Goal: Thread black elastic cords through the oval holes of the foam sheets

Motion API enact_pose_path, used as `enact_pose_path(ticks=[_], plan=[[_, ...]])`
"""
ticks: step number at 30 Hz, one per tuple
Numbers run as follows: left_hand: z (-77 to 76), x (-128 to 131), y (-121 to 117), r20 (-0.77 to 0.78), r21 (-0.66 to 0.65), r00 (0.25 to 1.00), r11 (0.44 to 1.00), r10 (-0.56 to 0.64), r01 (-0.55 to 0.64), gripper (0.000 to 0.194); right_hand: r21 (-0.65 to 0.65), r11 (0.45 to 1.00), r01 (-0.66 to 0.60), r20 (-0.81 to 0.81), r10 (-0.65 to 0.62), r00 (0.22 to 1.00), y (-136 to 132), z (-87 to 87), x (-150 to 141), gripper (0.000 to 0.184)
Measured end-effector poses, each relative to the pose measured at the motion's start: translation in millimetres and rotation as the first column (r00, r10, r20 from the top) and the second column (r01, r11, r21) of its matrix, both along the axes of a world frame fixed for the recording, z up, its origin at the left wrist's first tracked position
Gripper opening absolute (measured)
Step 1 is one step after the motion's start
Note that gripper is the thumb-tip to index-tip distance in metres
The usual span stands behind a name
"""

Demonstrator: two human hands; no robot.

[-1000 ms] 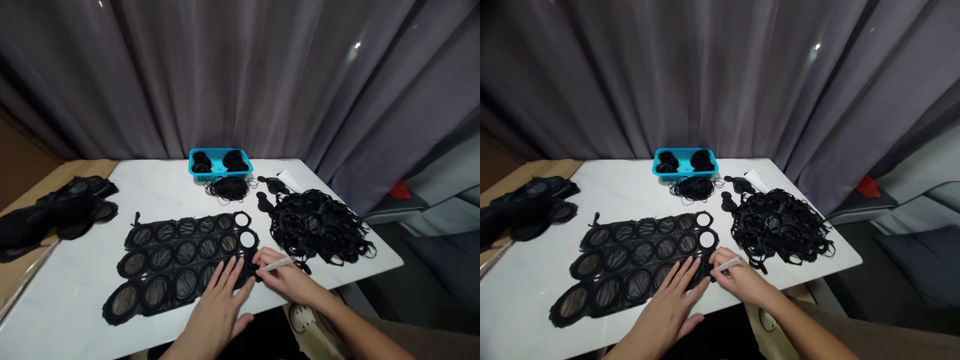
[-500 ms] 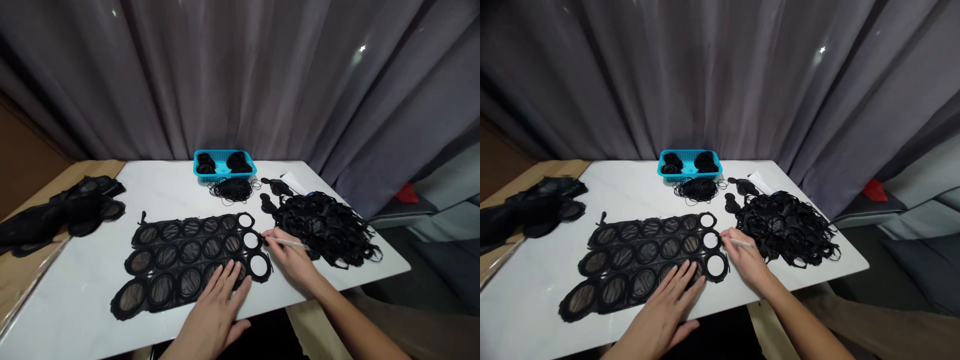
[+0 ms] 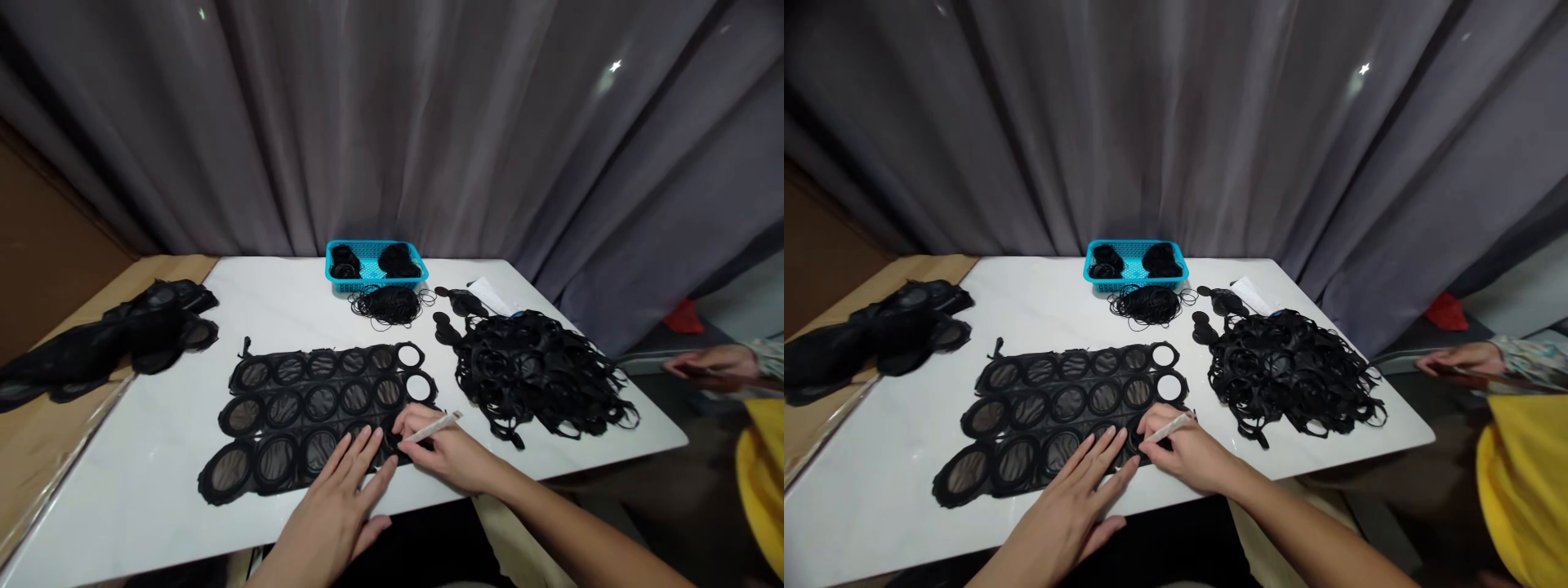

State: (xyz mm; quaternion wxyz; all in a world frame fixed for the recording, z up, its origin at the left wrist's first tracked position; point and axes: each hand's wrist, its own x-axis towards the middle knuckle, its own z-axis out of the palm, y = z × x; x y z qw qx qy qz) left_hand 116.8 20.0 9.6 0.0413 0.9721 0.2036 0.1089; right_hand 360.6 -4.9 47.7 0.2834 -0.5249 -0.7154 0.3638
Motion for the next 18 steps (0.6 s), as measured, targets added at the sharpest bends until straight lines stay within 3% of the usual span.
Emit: enact_pose_path(ticks=[18], plan=[[-4.5, -2.8, 1.2, 0.032, 0.014, 0.999, 1.0, -0.018, 0.017, 0.068, -0.019, 1.0, -0.007, 0.007, 0.007, 1.0, -0.5, -2.2, -0.7, 0.005]])
